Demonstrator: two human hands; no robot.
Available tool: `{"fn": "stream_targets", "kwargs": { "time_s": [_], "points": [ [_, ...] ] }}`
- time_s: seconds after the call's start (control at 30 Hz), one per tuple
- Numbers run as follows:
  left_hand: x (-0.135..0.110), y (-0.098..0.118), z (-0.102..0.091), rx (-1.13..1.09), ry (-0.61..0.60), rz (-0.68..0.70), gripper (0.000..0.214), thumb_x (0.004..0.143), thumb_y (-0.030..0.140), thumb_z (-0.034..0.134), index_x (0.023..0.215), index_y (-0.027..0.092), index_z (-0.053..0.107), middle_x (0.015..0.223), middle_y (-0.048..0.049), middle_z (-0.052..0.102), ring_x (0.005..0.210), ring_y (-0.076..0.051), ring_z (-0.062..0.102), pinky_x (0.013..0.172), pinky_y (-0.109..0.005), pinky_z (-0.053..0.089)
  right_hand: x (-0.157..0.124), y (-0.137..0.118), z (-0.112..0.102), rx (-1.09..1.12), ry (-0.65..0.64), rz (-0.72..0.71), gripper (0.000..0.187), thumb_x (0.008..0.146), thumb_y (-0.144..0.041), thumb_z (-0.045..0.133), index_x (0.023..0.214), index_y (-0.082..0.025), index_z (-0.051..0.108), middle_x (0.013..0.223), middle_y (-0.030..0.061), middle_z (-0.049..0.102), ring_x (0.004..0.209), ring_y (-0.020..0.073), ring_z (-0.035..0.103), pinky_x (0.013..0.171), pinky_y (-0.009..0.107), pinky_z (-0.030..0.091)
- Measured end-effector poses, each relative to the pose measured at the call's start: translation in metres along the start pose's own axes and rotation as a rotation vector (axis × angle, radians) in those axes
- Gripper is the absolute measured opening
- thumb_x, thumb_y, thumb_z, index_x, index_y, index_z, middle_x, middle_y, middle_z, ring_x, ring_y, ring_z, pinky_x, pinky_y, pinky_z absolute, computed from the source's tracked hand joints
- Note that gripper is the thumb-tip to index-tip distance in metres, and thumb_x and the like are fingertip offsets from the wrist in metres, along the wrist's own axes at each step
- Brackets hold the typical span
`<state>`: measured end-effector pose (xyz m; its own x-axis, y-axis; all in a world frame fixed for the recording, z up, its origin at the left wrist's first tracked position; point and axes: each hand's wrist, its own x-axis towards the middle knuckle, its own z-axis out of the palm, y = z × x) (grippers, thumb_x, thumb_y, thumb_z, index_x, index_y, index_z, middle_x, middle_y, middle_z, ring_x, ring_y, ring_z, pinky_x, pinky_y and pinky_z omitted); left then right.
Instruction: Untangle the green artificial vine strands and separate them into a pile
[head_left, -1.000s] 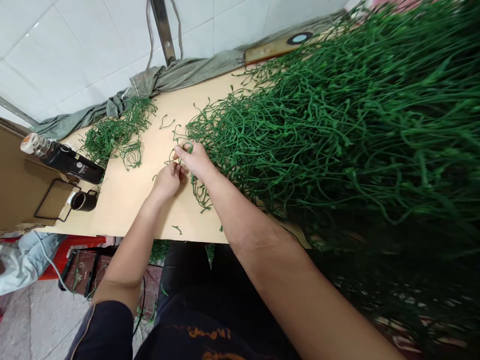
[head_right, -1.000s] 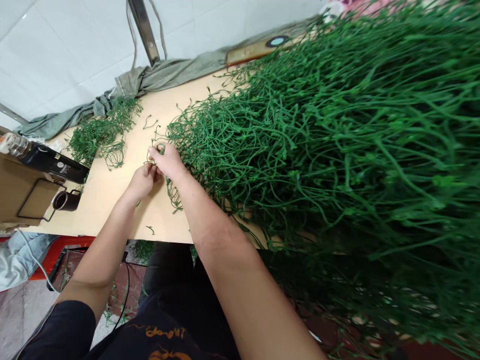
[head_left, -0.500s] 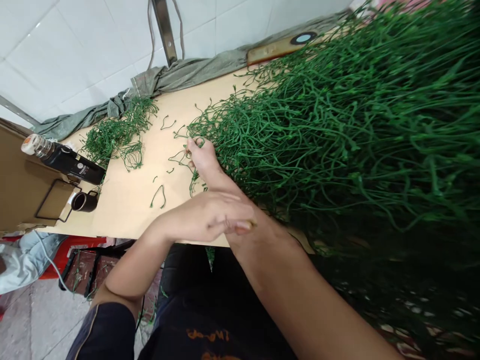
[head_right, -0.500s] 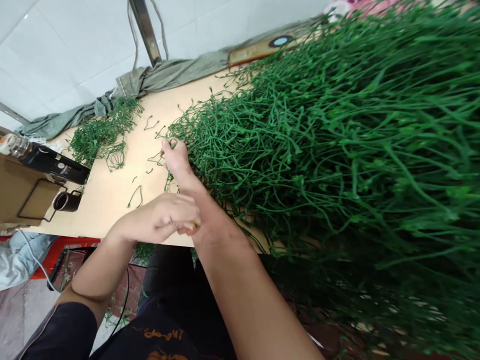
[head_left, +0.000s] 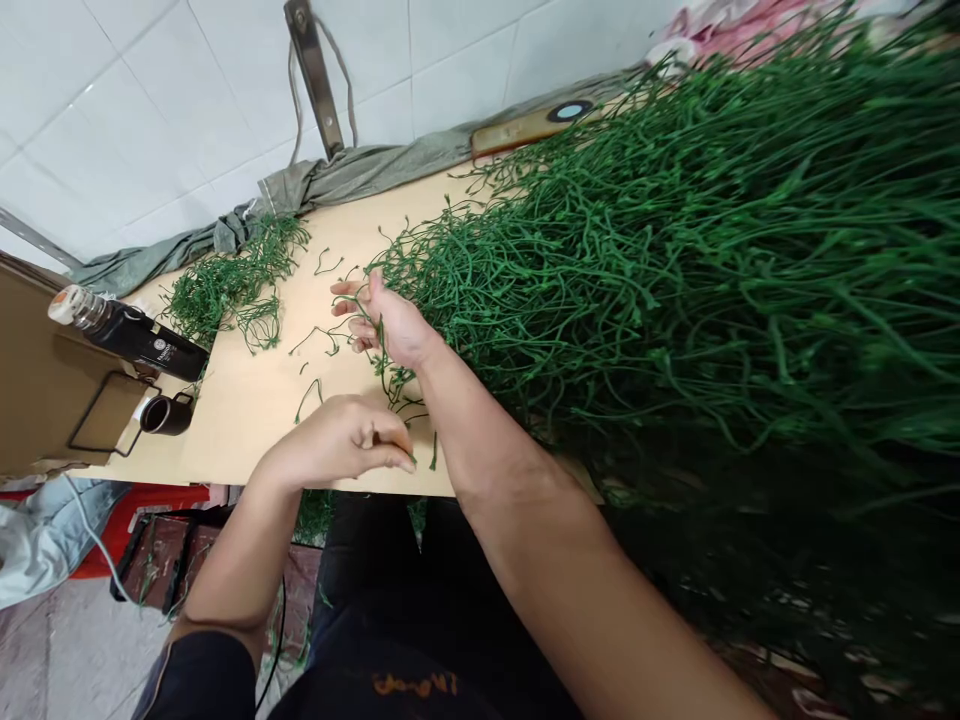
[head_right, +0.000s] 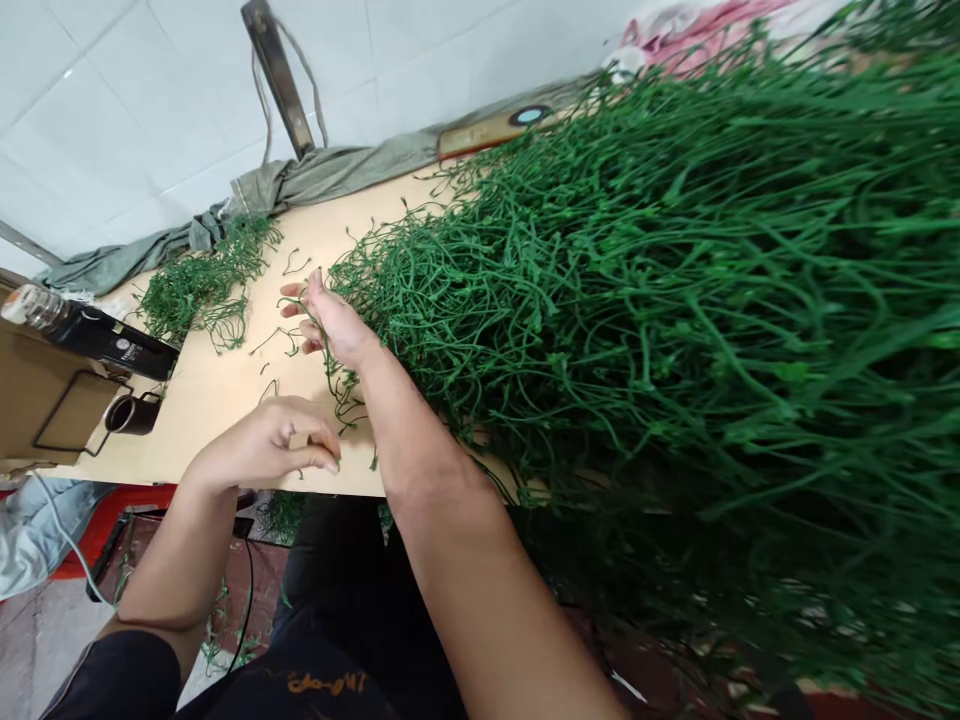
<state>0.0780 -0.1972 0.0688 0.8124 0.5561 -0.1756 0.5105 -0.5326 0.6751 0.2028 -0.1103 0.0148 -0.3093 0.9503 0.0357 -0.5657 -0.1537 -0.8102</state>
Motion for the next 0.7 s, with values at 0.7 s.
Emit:
{"fn": "stream_targets", "kwargs": {
  "time_s": [0.7],
  "points": [
    [0.007,-0.040,0.002,-0.135,0.599,-0.228,0.030,0.075,0.034,0.059,0.098,0.014,0.058,0.092,-0.0062,0.065,0.075,-0.010,0.056,0.069,-0.023,0.044,-0.011,-0.014,0.007,-0.129,0.110,-0.148,0.072,0.078,-0.076,0.016,0.101,-0.020,0.055,0.072,0.0019,0.052,0.064,0.0094,0.050,0.050,0.019,0.040]
  ]
}}
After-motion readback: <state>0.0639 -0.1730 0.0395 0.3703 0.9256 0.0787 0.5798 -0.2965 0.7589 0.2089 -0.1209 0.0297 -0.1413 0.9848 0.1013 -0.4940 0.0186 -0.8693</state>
